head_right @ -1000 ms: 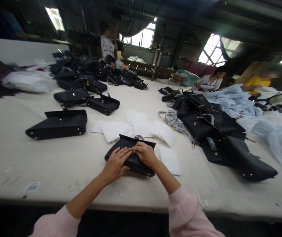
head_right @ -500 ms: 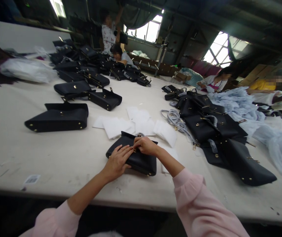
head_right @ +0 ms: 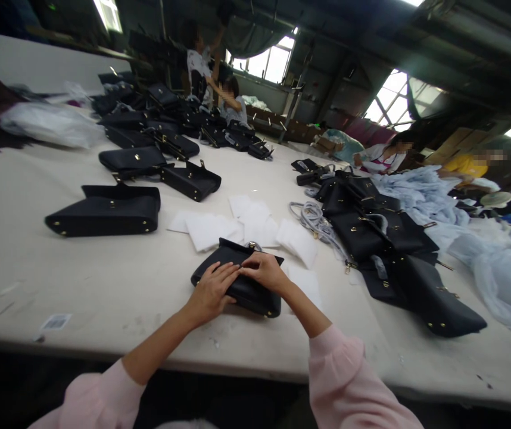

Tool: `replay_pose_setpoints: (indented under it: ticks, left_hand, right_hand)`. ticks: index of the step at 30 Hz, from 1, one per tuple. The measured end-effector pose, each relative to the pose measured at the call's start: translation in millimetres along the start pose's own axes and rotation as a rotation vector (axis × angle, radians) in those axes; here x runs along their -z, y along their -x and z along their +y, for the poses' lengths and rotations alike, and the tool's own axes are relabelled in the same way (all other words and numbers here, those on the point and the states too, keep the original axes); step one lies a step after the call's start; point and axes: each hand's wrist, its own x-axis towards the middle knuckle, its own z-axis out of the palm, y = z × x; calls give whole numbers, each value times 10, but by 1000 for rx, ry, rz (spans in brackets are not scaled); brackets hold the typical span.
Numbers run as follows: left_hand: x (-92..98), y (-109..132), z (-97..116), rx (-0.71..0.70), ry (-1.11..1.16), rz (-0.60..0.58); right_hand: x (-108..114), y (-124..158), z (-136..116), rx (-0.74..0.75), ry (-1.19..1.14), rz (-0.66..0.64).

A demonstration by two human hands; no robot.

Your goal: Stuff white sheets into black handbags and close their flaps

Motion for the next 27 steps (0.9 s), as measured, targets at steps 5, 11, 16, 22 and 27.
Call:
replay_pose_setpoints:
  ticks: [5, 11, 16, 22, 27]
  left_hand:
    - [21, -7, 13, 7, -9, -1]
    - [41, -17, 19, 1, -10, 1]
    - [49, -28, 21, 2, -15, -14]
    - [49, -33, 24, 6, -6, -18]
    - [81, -48, 38, 21, -12, -57]
  right_hand:
    - [-281, 101, -93, -51, 100, 246]
    - [-398, 187, -138, -21, 98, 331]
    - [-75, 107, 28, -86, 147, 484]
    - [156, -183, 376, -127, 377, 47]
    - [-36, -168, 412, -141, 380, 8]
